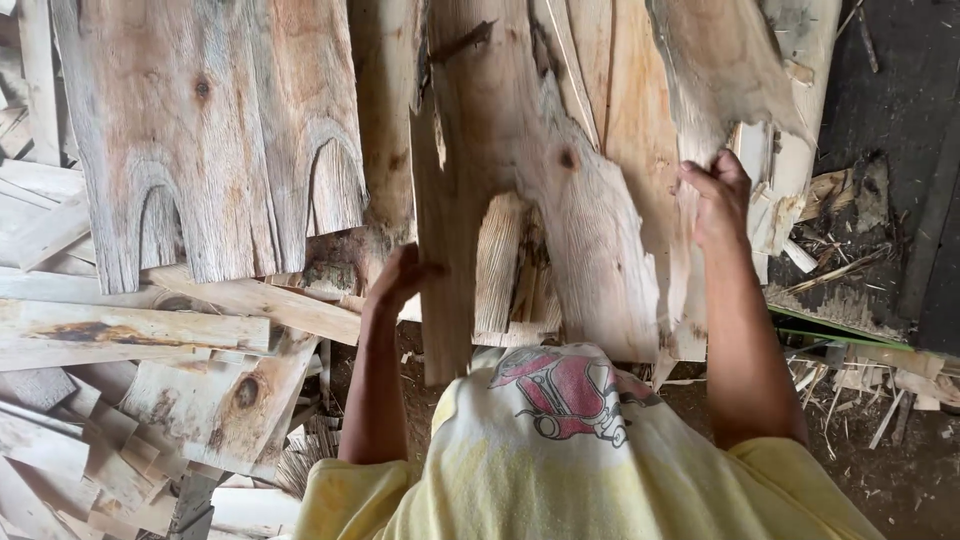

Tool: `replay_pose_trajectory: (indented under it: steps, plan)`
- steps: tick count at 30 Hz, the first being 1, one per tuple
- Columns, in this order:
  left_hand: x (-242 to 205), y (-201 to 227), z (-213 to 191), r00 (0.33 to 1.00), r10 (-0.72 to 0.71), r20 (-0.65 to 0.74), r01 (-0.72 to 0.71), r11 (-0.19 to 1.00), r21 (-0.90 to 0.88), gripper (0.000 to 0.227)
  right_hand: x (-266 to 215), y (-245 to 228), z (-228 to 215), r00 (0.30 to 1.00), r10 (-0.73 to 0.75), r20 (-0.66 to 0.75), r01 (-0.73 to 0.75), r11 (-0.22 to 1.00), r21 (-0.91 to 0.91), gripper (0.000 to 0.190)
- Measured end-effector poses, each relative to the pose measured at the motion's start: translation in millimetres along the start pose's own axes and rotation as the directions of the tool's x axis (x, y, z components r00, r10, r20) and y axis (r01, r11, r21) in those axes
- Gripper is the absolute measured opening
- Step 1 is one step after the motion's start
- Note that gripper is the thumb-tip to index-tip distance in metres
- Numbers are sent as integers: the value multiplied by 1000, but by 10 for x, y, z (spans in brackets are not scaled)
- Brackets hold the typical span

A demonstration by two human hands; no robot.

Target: Operating a wood slicing machine to produce thin wood sheets.

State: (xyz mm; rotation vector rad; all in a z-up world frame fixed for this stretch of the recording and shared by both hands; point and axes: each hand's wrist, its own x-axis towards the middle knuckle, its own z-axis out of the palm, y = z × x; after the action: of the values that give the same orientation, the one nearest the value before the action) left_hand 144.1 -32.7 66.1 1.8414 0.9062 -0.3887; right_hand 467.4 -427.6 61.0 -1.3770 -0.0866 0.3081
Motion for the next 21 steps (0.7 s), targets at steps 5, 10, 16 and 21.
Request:
replay_pose_trajectory:
  steps: [5, 10, 16, 21]
  plan:
    - [378, -102, 249, 993, 78, 86, -37, 912, -409, 33, -340, 45, -405, 978, 183, 96, -189, 980, 58, 15]
    - [364, 338, 359, 994, 103, -46, -112, 925, -362, 31, -40, 543, -739, 960, 276, 41, -278, 942, 187, 14]
    - [-429, 1068, 360, 806, 449, -386, -416, 893, 171, 24, -164, 469, -260, 997, 71, -20, -63, 964, 258, 19]
    - [-311, 784, 79, 849, 427, -312, -463, 885, -52, 33, -263, 217, 150, 999, -23, 33, 11, 945, 326, 27]
